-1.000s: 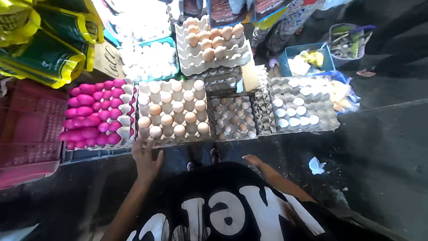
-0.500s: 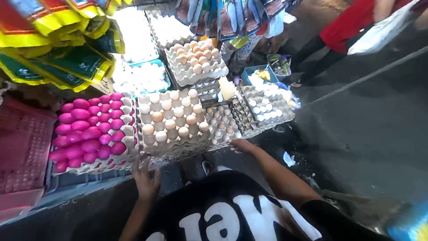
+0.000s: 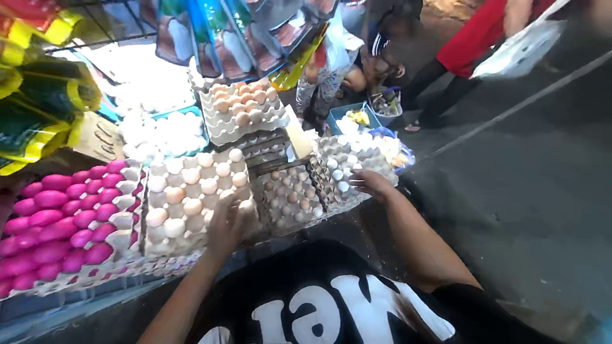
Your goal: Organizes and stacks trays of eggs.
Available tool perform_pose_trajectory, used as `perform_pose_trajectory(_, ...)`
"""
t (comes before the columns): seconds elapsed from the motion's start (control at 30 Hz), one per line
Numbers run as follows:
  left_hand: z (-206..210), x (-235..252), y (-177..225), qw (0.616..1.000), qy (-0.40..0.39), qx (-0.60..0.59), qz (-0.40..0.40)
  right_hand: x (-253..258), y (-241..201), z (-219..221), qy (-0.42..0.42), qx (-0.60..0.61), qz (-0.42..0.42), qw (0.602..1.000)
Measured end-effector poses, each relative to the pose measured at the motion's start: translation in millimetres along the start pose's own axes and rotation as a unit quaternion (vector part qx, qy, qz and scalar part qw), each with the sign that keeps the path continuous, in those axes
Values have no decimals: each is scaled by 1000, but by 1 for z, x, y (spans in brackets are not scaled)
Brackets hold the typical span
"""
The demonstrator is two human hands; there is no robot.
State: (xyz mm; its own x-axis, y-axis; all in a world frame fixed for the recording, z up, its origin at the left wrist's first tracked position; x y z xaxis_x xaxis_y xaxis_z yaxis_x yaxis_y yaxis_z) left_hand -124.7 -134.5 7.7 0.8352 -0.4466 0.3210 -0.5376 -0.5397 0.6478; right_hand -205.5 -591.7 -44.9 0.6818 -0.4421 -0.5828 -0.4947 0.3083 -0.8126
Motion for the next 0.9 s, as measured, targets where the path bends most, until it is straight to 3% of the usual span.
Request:
perform_pose_trajectory(0.07,44,37,26,991,-105,-47,-67,33,-8,-46,64,-16,-26,997)
perform_pose_trajectory(0.2,154,108,66,923,-309,-115,-199,80,-8,-123,148,-163,-56,974)
perform_pose_trajectory(0.37,285,148,81,847,-414,-162,-290,108,12,-166,157,-316,1,936)
perform_pose_trajectory(0.43,315,145,85,824,-404,-207,-340,117,25,-180,138,-385,8,913)
perform_pose_trajectory(0.5,321,140,92,784,-378,-283,-403,125,34,-183,97,-372,7,923)
perform_pose_trajectory(0.6,343,129,100,752,-341,-370,-426,133,35,-188,89,-338,28,936)
perform_pose_trajectory(0.77,335,134,112,787,-292,-323,-436,145,20,-188,68,-312,19,947)
perform_pose_trajectory(0.9,356,137,121,793,-226,-336,-454,120,-6,-175,92,-334,11,938)
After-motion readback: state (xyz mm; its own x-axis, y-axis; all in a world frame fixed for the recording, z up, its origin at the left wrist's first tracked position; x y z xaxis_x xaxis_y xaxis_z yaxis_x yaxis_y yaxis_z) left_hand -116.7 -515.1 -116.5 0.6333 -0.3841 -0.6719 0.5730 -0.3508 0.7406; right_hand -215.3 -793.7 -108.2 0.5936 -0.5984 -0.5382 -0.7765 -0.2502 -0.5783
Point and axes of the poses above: each hand's wrist, its own x-axis towards the middle knuckle, its own z-axis out of the palm, y = z × x, the point moved 1 cm from there along x, towards the middle knuckle, and after that the axes turned 10 degrees about x, right-handed, at the moved point
